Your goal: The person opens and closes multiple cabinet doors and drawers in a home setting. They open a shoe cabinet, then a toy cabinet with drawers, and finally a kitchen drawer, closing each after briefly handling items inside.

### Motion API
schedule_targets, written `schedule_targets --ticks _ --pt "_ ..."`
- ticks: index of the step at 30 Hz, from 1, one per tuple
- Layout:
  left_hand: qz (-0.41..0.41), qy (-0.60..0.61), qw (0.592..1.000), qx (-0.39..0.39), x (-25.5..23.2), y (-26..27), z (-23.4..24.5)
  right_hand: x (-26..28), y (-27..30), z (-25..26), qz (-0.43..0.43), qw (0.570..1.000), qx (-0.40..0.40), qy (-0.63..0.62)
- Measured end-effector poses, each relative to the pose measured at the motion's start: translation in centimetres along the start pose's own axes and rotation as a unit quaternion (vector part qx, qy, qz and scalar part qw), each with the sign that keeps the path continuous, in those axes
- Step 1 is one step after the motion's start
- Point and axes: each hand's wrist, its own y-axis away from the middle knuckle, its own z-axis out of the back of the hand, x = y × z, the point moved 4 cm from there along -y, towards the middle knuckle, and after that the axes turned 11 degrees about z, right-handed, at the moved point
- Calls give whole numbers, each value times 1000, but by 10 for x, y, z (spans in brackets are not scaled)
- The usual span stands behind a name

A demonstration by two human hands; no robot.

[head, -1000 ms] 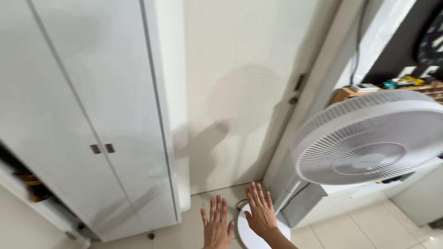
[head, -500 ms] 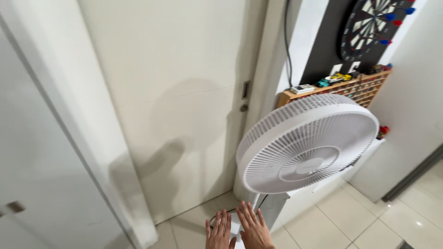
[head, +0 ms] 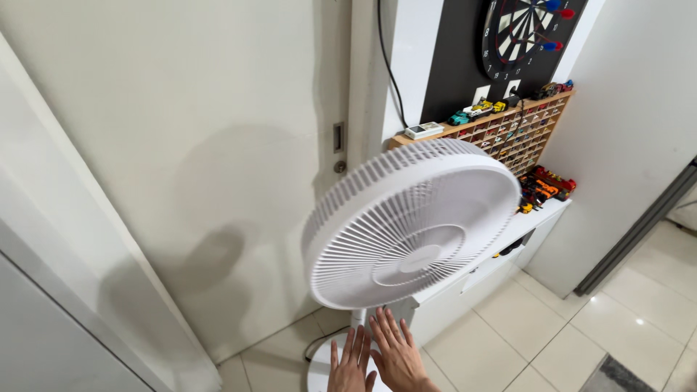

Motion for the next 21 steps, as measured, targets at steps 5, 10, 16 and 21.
schedule_targets --ticks 5,10,16,21 --pt "10 44 997 -61 -77 3 17 -41 40 46 21 1000 -12 -5" --pt "16 43 994 -103 -161 3 41 -78 86 86 20 1000 2 -16" --pt "47 24 994 -101 -216 -1 64 -111 116 108 8 998 13 -59" --pt "94 15 994 -50 -232 -19 42 -141 119 108 29 997 -7 -66"
